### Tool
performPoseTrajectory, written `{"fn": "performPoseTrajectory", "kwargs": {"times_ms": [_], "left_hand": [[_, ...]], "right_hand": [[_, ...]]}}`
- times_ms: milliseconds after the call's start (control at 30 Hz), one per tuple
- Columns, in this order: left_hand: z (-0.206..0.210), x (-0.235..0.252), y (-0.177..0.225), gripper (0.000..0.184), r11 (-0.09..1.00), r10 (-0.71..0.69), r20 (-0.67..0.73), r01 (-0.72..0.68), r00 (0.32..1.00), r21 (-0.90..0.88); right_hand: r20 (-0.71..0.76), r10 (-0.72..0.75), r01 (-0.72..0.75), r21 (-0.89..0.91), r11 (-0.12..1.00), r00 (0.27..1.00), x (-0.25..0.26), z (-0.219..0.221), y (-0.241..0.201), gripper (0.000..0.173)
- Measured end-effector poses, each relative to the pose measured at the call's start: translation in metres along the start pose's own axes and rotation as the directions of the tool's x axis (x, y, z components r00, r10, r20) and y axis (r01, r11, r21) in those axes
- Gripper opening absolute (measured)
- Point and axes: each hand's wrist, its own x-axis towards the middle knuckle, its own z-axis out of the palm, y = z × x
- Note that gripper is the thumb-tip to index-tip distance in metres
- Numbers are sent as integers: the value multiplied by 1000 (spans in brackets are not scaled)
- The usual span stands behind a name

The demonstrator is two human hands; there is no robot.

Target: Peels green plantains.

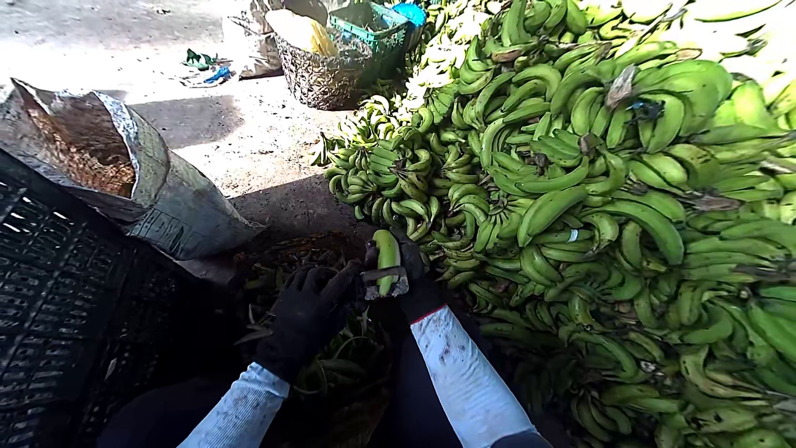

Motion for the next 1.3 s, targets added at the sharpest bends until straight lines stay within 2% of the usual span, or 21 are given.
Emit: {"fn": "performPoseTrajectory", "kwargs": {"times_ms": [33,67,100,167,200,267,333,400,433,500,567,667,767,833,933,1000,1067,1167,1233,1300], "left_hand": [[-2,1,0,56,995,-82,74,86,994,-54],[-4,4,-3,59,975,-169,149,188,974,-121],[-5,6,-8,60,938,-249,203,288,947,-195],[-4,7,-19,58,823,-382,270,458,884,-335],[-6,8,-23,56,749,-445,313,541,839,-384],[-9,10,-27,47,605,-547,380,666,746,-437],[-10,9,-32,44,505,-609,413,733,677,-455],[-10,7,-39,45,464,-646,411,759,643,-457],[-11,6,-42,44,481,-649,397,754,649,-447],[-13,2,-42,42,596,-596,329,679,732,-428],[-16,-2,-38,50,749,-469,267,539,842,-385],[-21,-8,-25,69,942,-213,221,260,952,-211],[-17,-12,-11,65,994,8,144,8,990,-112],[-12,-12,-5,61,995,59,149,-46,987,-84],[-8,-7,2,60,986,-53,264,93,963,-142],[-7,-3,0,60,948,-194,340,265,920,-177],[-2,-1,-11,57,890,-339,309,410,888,-201],[-4,3,-34,42,713,-578,286,643,764,-279],[-11,3,-48,43,578,-681,287,736,673,-353],[-19,-1,-52,46,521,-678,295,723,673,-454]], "right_hand": [[-27,-51,47,-129,991,998,-1,4,4,42],[19,-127,128,-264,956,992,-3,6,9,40],[94,-185,207,-388,898,978,-8,10,13,40],[260,-187,305,-557,772,947,-19,18,16,39],[313,-150,315,-586,746,938,-23,22,17,38],[341,-19,229,-589,775,940,-31,31,16,35],[366,96,127,-540,832,926,-30,29,16,44],[398,121,95,-482,871,909,-27,23,16,53],[386,103,88,-448,890,917,-26,21,15,51],[239,18,67,-345,936,971,-22,19,13,41],[63,-99,112,-237,965,993,-13,13,12,43],[112,-235,253,-190,949,966,2,-16,8,37],[160,-61,71,-59,996,985,3,-18,-2,45],[169,10,7,-96,995,986,-3,-15,-4,50],[136,101,-75,-186,980,985,0,-14,6,47],[145,-8,47,-269,962,989,-3,-10,18,37],[224,-86,170,-388,906,971,-7,-8,27,37],[243,14,75,-356,932,970,-16,8,28,38],[241,21,65,-344,937,970,-23,10,23,40],[203,79,-26,-249,968,976,-20,9,20,47]]}}
